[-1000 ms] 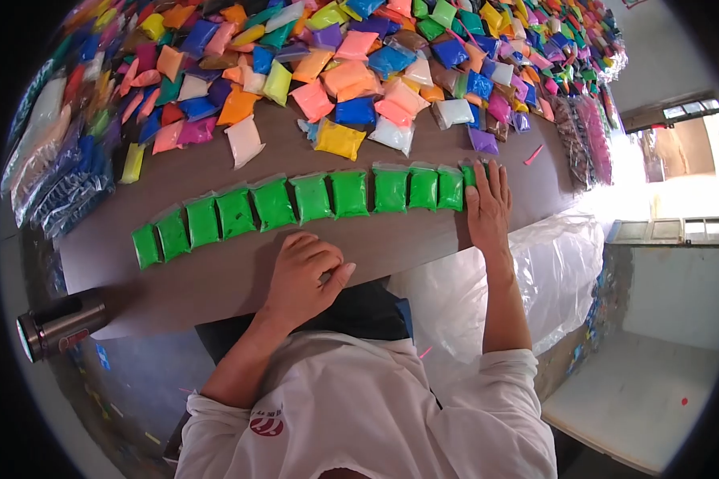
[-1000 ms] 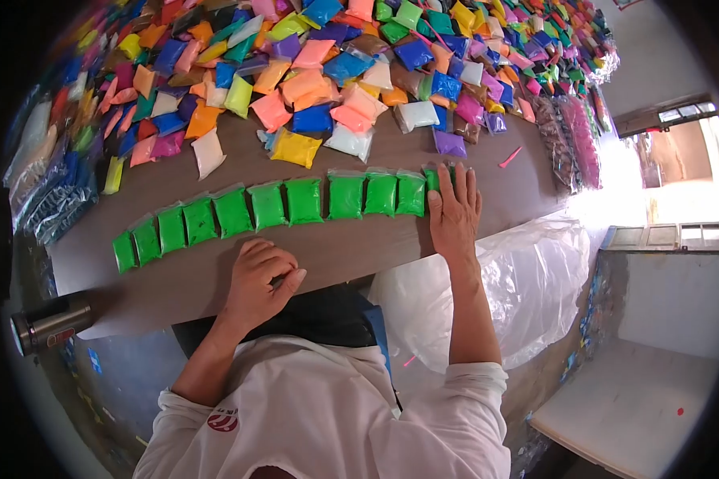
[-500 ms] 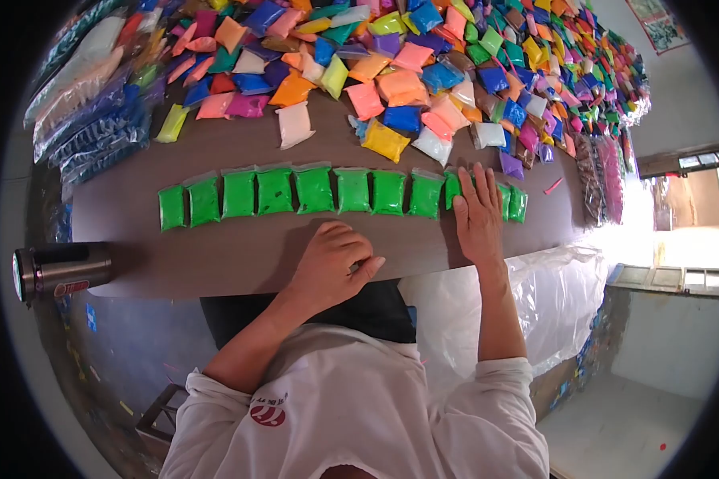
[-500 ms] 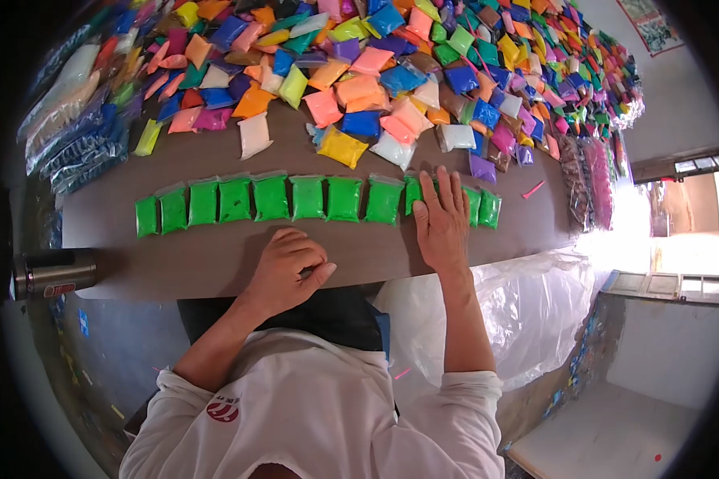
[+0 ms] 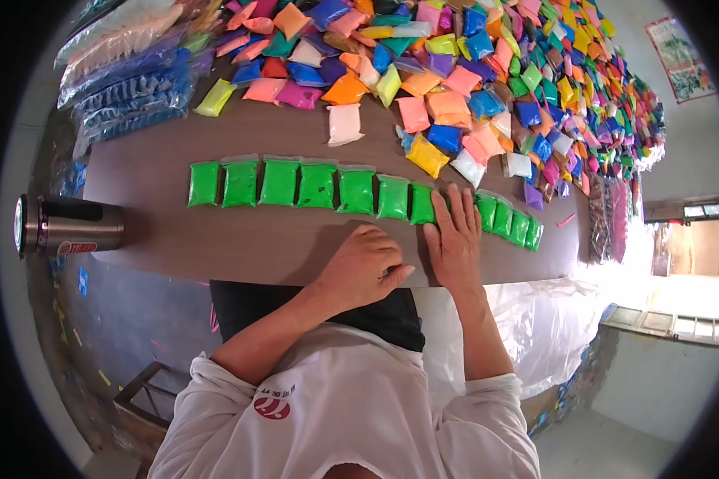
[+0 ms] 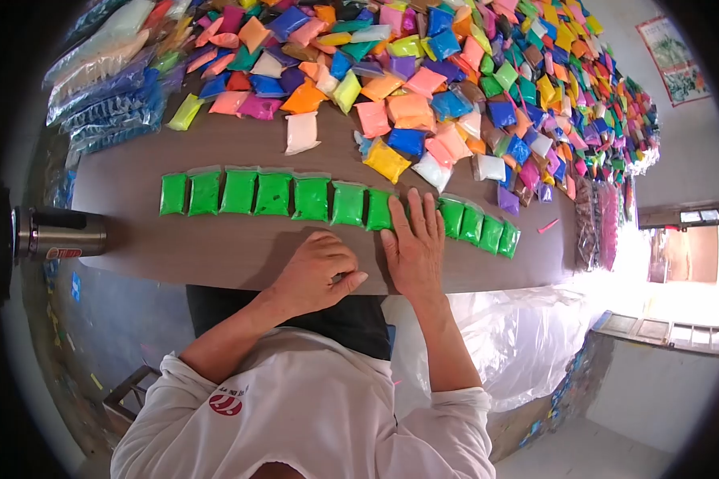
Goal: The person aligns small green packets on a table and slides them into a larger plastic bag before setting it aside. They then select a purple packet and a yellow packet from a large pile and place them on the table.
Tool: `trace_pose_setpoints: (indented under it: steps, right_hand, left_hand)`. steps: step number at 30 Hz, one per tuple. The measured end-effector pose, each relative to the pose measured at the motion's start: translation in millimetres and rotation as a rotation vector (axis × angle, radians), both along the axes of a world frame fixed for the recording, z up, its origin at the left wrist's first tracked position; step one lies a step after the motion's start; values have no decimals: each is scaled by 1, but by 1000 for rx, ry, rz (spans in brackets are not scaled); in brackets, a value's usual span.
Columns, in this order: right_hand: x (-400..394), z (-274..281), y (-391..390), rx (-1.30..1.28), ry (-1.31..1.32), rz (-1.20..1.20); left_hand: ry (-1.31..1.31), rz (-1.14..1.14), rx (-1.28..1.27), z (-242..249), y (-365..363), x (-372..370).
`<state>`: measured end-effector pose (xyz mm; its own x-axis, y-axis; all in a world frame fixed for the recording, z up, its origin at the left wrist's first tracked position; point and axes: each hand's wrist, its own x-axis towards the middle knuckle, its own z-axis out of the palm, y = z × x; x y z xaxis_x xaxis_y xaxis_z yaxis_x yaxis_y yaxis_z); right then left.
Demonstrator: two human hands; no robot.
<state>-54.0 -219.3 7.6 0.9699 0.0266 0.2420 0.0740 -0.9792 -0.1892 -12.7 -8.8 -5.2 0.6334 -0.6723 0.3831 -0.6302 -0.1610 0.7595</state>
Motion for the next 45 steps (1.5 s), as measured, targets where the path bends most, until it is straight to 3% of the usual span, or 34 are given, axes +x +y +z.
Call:
trace_pose_setpoints:
  steps: [7,14,17,19,23,30,38,41,45]
  right_hand:
    - [11,5,-8,-36,-23,-23]
    - [39,41,49,87,-37,257]
    - [62,38,63,93,-13,387]
    - [75,25,61,83,24,464]
    - [85,16,49,30,86,453]
    - [101,48,82,148,99,480]
    - [129,12,145,15,154,726]
    - [136,13,140,22,171,716]
    - [136,30,156,92,154,697]
  left_hand:
    - [26,-28,52,-2,3,-1]
    - [-12,23,-36,-5,1,-4]
    - [-16,64,-191,-1,-1,-3]
    - [12,32,-111,-1,2,-2]
    - [88,-27,-7,-4,3,-2]
    - [4,11,-81,-3,3,-4]
    - [196,16,-180,8,6,-6]
    - [5,-2,-199,-4,6,-4]
    - [-22,15,-225,-9,3,-4]
